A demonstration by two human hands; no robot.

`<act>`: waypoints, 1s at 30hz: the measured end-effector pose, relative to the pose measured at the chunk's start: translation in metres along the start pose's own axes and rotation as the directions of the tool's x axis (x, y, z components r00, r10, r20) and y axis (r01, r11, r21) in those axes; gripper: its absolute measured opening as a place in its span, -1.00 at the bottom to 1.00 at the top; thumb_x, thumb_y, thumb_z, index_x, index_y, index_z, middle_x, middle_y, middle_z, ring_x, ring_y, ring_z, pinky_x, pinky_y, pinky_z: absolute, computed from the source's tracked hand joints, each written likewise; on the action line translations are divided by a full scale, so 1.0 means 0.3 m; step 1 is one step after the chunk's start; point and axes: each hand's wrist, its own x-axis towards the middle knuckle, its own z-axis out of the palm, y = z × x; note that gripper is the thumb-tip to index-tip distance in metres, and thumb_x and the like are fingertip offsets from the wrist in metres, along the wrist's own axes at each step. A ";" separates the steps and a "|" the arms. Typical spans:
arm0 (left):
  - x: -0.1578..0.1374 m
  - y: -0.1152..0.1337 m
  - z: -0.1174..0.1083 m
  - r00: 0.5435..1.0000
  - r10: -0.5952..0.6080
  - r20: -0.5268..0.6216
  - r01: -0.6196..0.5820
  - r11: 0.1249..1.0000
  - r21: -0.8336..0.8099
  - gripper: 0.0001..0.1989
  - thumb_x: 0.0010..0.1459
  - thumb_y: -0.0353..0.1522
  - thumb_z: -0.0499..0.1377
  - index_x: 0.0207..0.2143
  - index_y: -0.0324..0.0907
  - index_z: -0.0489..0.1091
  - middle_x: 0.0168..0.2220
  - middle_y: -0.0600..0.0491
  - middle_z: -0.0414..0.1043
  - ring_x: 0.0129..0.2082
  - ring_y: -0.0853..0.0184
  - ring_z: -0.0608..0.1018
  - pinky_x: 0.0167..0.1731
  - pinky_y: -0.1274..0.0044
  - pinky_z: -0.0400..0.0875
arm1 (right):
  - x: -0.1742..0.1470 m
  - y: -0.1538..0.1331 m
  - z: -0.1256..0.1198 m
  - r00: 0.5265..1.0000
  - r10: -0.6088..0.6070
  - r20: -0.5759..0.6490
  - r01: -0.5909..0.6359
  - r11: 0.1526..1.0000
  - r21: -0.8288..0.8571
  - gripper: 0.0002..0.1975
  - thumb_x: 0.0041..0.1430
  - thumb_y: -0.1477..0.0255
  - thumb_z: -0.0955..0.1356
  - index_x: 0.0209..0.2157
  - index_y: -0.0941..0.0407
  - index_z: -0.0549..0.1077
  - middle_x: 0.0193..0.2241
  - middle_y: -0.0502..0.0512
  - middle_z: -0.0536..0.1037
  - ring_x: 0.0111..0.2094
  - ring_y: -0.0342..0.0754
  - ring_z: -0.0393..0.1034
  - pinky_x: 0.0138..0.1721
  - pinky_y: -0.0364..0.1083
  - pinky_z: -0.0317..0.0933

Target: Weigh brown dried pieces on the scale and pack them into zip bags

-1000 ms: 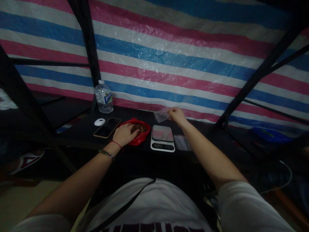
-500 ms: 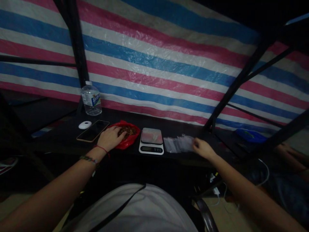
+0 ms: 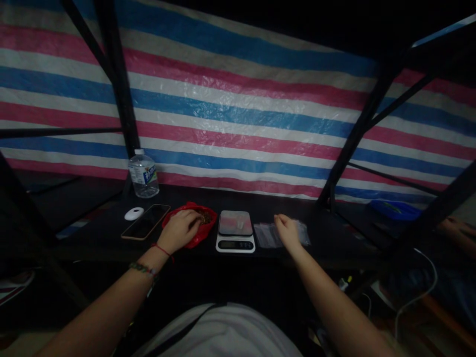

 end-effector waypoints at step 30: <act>-0.065 0.025 -0.032 0.937 0.145 0.317 -0.105 0.985 -0.139 -0.58 0.28 -0.19 -0.09 -0.44 -0.16 0.46 -0.38 -0.02 0.49 -0.30 0.30 0.51 -0.23 0.47 0.34 | -0.056 0.081 0.183 0.988 0.102 0.114 -0.076 0.974 -0.213 -0.72 0.13 0.34 0.21 -0.35 0.11 0.51 -0.54 0.06 0.52 -0.49 -0.06 0.41 -0.47 -0.16 0.10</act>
